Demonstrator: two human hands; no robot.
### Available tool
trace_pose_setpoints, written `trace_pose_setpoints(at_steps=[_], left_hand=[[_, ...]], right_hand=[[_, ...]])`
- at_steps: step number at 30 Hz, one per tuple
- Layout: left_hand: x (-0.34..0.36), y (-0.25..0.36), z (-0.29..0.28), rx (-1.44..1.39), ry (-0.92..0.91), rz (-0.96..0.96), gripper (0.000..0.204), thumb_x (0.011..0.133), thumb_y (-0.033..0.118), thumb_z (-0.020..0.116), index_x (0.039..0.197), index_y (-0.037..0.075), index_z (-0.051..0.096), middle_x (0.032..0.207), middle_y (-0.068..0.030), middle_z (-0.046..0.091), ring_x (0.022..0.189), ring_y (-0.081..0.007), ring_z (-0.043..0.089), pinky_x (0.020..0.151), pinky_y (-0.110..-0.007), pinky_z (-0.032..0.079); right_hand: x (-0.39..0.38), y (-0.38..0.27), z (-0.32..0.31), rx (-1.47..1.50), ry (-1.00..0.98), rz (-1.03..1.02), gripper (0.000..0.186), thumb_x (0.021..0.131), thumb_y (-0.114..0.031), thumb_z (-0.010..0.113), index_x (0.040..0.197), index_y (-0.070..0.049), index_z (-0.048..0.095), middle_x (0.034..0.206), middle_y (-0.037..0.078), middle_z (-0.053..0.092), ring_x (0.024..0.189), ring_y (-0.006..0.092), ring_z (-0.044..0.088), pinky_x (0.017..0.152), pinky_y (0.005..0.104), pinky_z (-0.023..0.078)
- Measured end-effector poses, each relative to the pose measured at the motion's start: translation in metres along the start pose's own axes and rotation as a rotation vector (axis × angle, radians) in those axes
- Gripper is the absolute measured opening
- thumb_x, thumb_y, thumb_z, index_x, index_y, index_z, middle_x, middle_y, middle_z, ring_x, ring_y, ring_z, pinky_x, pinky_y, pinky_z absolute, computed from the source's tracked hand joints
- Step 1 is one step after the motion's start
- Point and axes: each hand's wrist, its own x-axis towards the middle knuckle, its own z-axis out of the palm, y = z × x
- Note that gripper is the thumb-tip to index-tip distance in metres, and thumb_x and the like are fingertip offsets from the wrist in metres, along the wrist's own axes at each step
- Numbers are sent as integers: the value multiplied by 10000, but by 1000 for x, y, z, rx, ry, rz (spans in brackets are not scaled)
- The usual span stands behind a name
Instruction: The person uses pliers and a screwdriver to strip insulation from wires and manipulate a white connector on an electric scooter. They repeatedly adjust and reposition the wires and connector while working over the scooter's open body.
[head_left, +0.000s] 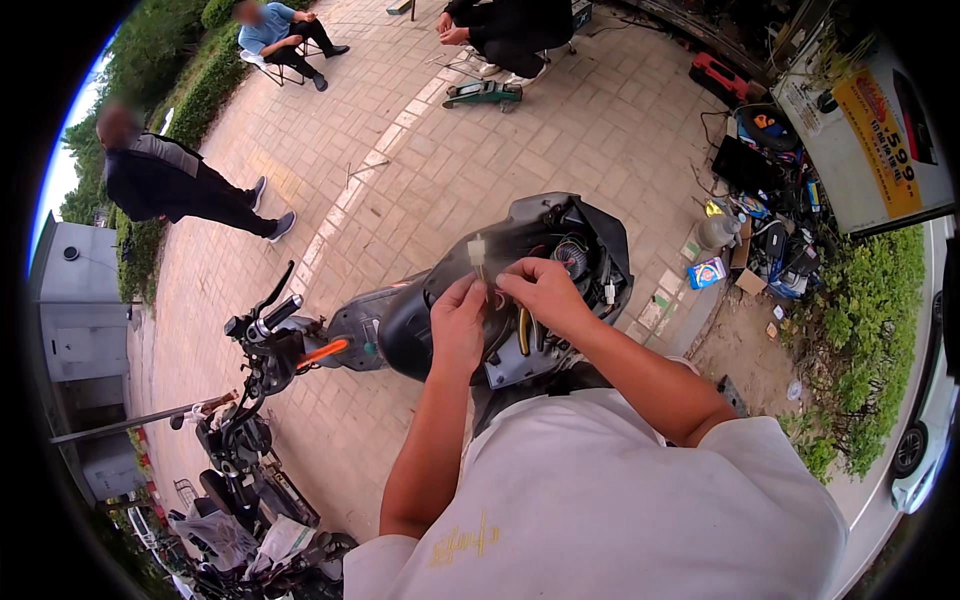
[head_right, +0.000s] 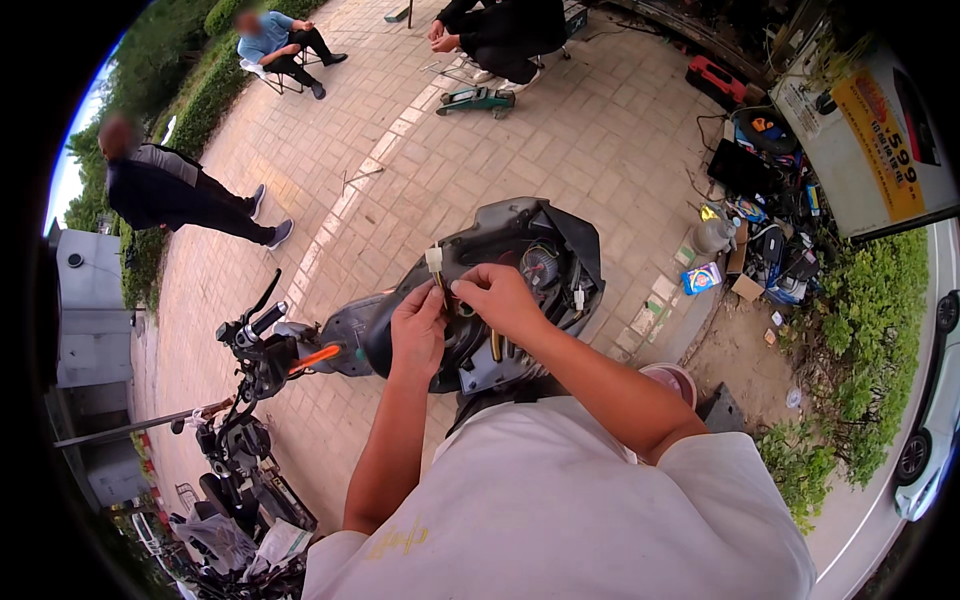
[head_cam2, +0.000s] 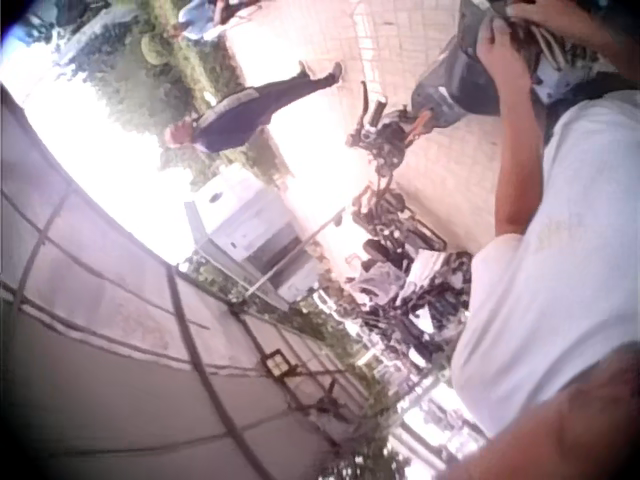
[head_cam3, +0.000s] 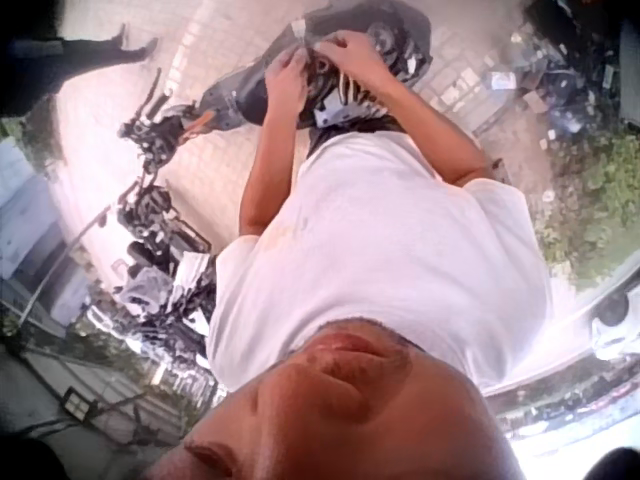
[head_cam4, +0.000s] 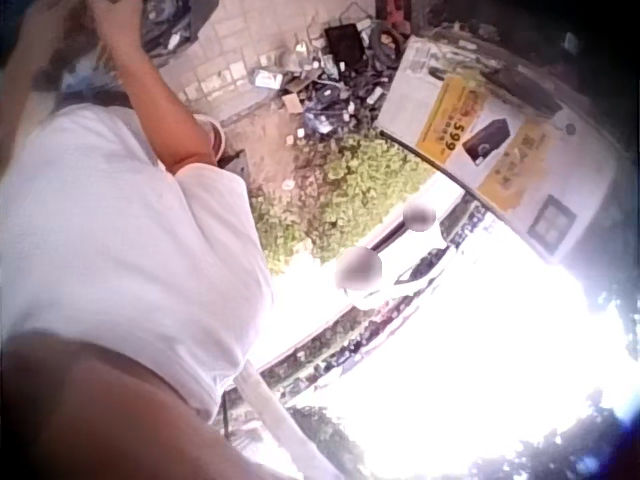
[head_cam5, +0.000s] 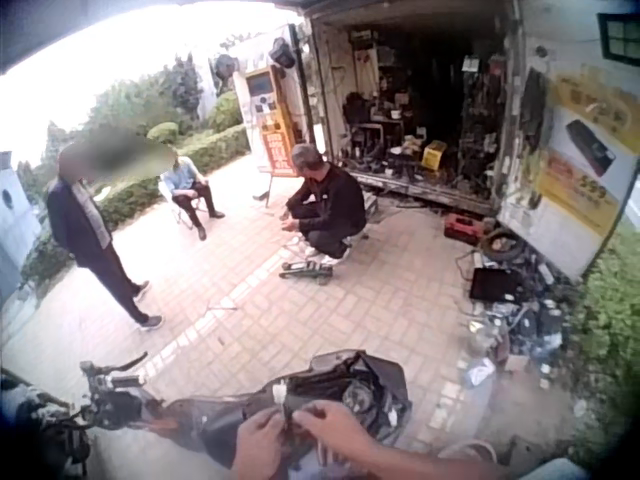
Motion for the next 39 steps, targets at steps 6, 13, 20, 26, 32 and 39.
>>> trace_pose_setpoints(at_steps=[6,13,20,26,32,39], left_hand=[[-6,3,-2,163,3,64,217,937,41,575,1143,-27,587,995,-68,653,870,-127,604,791,-266,480],[-3,10,-16,174,-42,103,265,933,13,561,1195,-3,531,1045,-62,630,915,-133,595,807,-266,477],[4,14,-23,-44,-136,-45,349,907,-12,581,1246,16,501,1100,-82,622,999,-160,594,818,-283,491],[17,16,-24,-24,-201,-92,362,894,1,612,1244,12,518,1054,-69,647,894,-138,623,761,-252,499],[26,19,-22,148,-317,-58,409,886,4,622,1278,-20,507,995,-84,666,865,-115,619,756,-233,494],[37,25,-25,323,-434,-48,472,879,22,623,1323,-28,469,920,-73,656,784,-94,579,706,-224,461]], right_hand=[[8,-3,-1,138,-152,62,212,847,-156,639,846,55,666,735,40,637,654,90,562,588,248,448],[11,-1,13,-52,-27,-42,164,839,-121,626,838,41,656,759,60,632,657,118,586,595,272,466],[8,-1,36,-185,266,-242,183,816,-142,647,880,29,660,820,89,627,705,175,612,643,299,490],[1,-17,39,-509,300,-265,213,783,-186,682,846,18,692,822,134,628,768,241,626,669,337,496],[5,-21,30,-435,257,-11,252,759,-197,694,823,46,686,759,104,666,692,154,611,616,293,479],[8,-20,24,-213,242,69,194,766,-140,661,793,52,673,698,49,618,620,104,542,535,257,426]])
